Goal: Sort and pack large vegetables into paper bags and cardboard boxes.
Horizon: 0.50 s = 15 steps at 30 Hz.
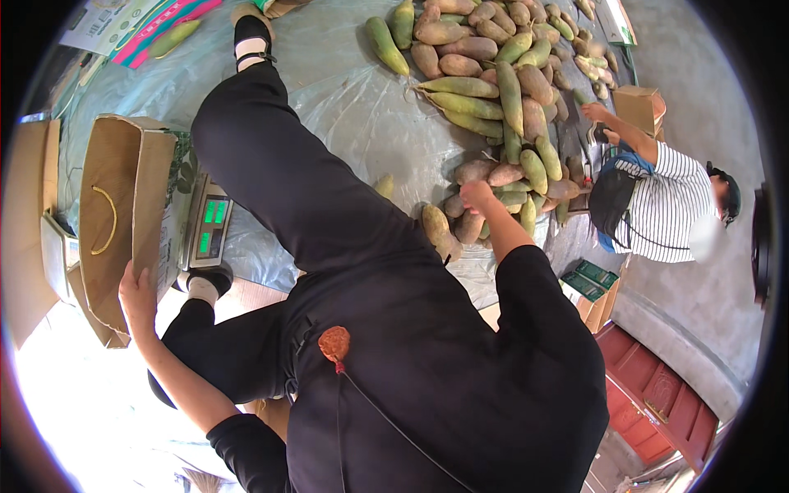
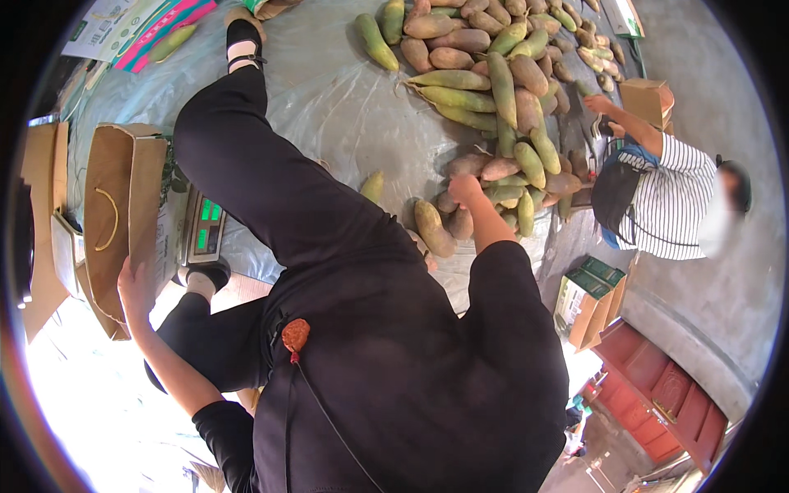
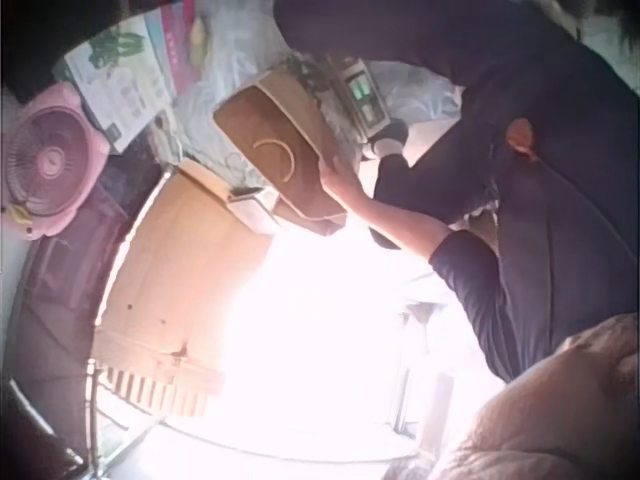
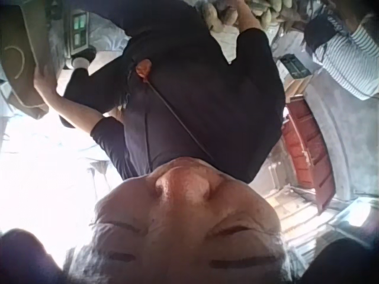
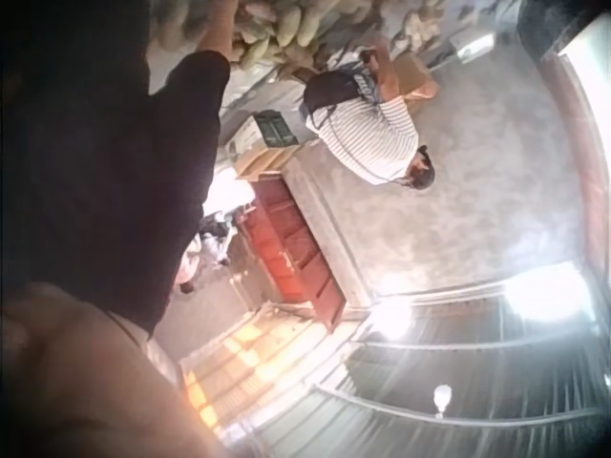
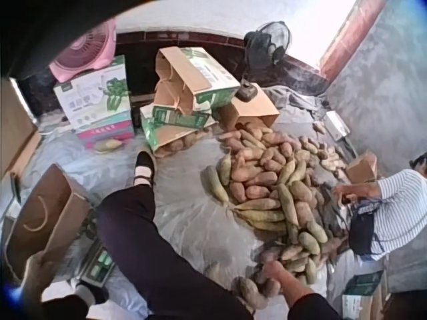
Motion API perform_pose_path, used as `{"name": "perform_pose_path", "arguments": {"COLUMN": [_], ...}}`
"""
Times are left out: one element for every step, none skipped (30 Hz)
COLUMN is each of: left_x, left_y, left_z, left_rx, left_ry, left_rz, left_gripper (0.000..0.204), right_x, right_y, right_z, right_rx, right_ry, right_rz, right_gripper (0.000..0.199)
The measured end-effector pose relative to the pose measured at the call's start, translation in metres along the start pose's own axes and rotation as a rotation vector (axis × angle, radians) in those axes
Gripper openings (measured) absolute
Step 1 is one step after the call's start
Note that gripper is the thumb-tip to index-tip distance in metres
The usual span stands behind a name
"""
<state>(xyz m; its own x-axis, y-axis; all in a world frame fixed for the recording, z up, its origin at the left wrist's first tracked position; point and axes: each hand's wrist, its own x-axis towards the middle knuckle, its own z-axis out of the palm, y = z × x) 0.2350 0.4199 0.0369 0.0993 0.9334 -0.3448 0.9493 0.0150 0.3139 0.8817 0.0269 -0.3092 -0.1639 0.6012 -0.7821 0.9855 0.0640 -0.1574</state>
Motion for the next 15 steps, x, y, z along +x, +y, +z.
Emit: {"name": "perform_pose_path", "arguments": {"left_x": [0.034, 0.030, 0.014, -0.001, -0.003, -0.001, 0.000, 0.001, 0.001, 0.000, 0.005, 0.009, 0.012, 0.013, 0.014], "left_y": [0.016, 0.014, -0.001, -0.012, -0.014, -0.013, -0.013, -0.012, -0.012, -0.013, -0.013, -0.013, -0.014, -0.017, -0.019], "left_z": [0.058, 0.049, 0.025, 0.008, 0.007, 0.009, 0.011, 0.011, 0.010, 0.009, 0.013, 0.017, 0.019, 0.023, 0.027], "left_rx": [-0.170, -0.108, -0.025, 0.014, 0.020, 0.031, 0.043, 0.044, 0.037, 0.031, 0.024, 0.016, 0.010, 0.010, 0.028], "left_ry": [-0.051, -0.045, -0.011, 0.021, 0.017, 0.022, 0.029, 0.025, 0.026, 0.027, 0.020, 0.018, 0.017, 0.017, 0.046], "left_rz": [0.116, 0.105, 0.034, -0.017, -0.020, -0.020, -0.022, -0.018, -0.017, -0.016, -0.005, 0.013, 0.027, 0.027, 0.044], "left_gripper": [0.030, 0.030, 0.030, 0.031, 0.031, 0.031, 0.031, 0.031, 0.031, 0.031, 0.031, 0.031, 0.031, 0.031, 0.031], "right_x": [-0.112, -0.088, -0.053, -0.041, -0.048, -0.058, -0.066, -0.069, -0.075, -0.081, -0.090, -0.092, -0.094, -0.095, -0.095], "right_y": [0.045, 0.014, -0.033, -0.061, -0.069, -0.072, -0.076, -0.077, -0.080, -0.083, -0.082, -0.079, -0.077, -0.075, -0.074], "right_z": [0.007, 0.021, 0.002, -0.025, -0.039, -0.050, -0.063, -0.086, -0.105, -0.121, -0.132, -0.138, -0.135, -0.129, -0.123], "right_rx": [0.215, 0.262, 0.416, 0.532, 0.535, 0.579, 0.616, 0.547, 0.548, 0.535, 0.519, 0.540, 0.540, 0.507, 0.473], "right_ry": [0.172, 0.181, 0.094, -0.005, -0.010, 0.150, 0.314, 0.221, 0.219, 0.228, 0.239, 0.142, 0.141, 0.107, 0.074], "right_rz": [0.127, 0.084, 0.299, 0.550, 0.547, 0.750, 0.949, 1.062, 1.062, 1.056, 1.067, 1.110, 1.114, 1.078, 1.039], "right_gripper": [0.018, 0.018, 0.022, 0.027, 0.027, 0.027, 0.027, 0.029, 0.029, 0.029, 0.029, 0.034, 0.034, 0.040, 0.047]}}
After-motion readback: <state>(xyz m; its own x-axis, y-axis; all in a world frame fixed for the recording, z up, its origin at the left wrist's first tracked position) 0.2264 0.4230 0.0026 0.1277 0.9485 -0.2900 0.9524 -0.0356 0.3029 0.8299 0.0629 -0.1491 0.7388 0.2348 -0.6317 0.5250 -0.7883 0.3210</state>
